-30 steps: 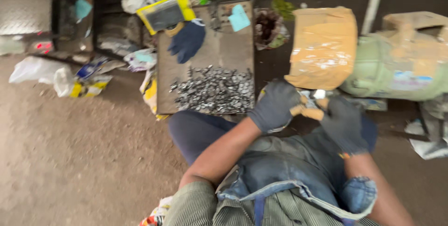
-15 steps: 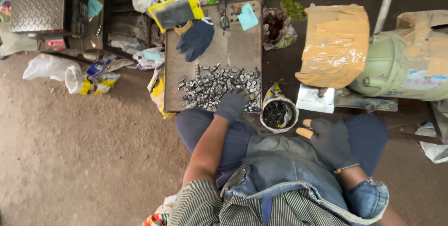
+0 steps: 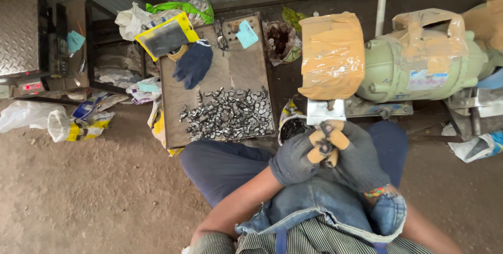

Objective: The person sits on the floor at a bench grinder and grinds small metal pieces one at a time, holding each piece against the spinning wheel with sparks flying, then places the ground piece on a tray with a pile of similar pieces and picks up the next one.

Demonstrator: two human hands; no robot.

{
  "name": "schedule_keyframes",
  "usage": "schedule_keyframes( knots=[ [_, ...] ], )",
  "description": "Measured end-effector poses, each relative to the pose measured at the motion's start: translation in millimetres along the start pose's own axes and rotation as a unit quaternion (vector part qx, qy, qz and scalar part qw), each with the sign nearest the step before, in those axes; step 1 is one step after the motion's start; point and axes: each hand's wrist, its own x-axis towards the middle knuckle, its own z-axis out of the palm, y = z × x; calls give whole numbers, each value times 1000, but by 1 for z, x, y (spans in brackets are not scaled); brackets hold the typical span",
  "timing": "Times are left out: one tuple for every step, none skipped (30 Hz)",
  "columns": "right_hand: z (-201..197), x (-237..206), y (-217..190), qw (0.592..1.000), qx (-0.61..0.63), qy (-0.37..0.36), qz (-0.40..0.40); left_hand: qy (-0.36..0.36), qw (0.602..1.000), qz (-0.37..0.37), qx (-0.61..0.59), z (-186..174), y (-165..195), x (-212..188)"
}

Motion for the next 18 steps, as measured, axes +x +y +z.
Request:
schedule_keyframes(
  knots=[
    [-5,2,3,974,183,5,133,10,998,-43,-34,3,0,2],
    [-12,6,5,999,31,13,27,20,994,-86,-68,5,-4,4],
    [-20,13,7,989,-123,21,-79,29,986,-128,-103,6,-8,6],
    [-27,20,8,944,-274,29,-182,39,991,-122,-51,6,-12,8],
    [-29,25,11,934,-316,33,-165,48,992,-116,2,6,-19,11],
    [-30,30,13,921,-357,35,-149,58,991,-111,56,5,-25,15],
    [-31,33,14,907,-398,36,-132,48,989,-126,57,4,-31,18],
    [-32,35,15,910,-394,35,-126,40,987,-142,59,4,-37,21],
    [-32,36,15,913,-388,32,-120,30,985,-160,61,3,-41,23],
    [-31,36,16,917,-382,29,-112,-3,980,-186,66,3,-46,26],
    [-31,36,16,916,-379,29,-129,-34,974,-212,71,3,-50,28],
    [-30,36,16,914,-377,28,-149,-63,967,-236,77,3,-55,30],
    [-30,36,16,912,-374,27,-168,-54,970,-219,85,4,-60,32],
    [-30,37,16,908,-386,29,-161,-48,974,-203,92,4,-64,35],
    [-30,39,15,903,-399,32,-153,-43,977,-187,97,6,-69,38],
    [-29,43,15,899,-412,37,-145,-63,975,-194,91,7,-74,41],
    [-30,46,14,898,-410,34,-155,-83,972,-201,84,8,-79,44],
    [-30,50,12,897,-408,31,-165,-103,970,-208,78,8,-84,47]
  ],
)
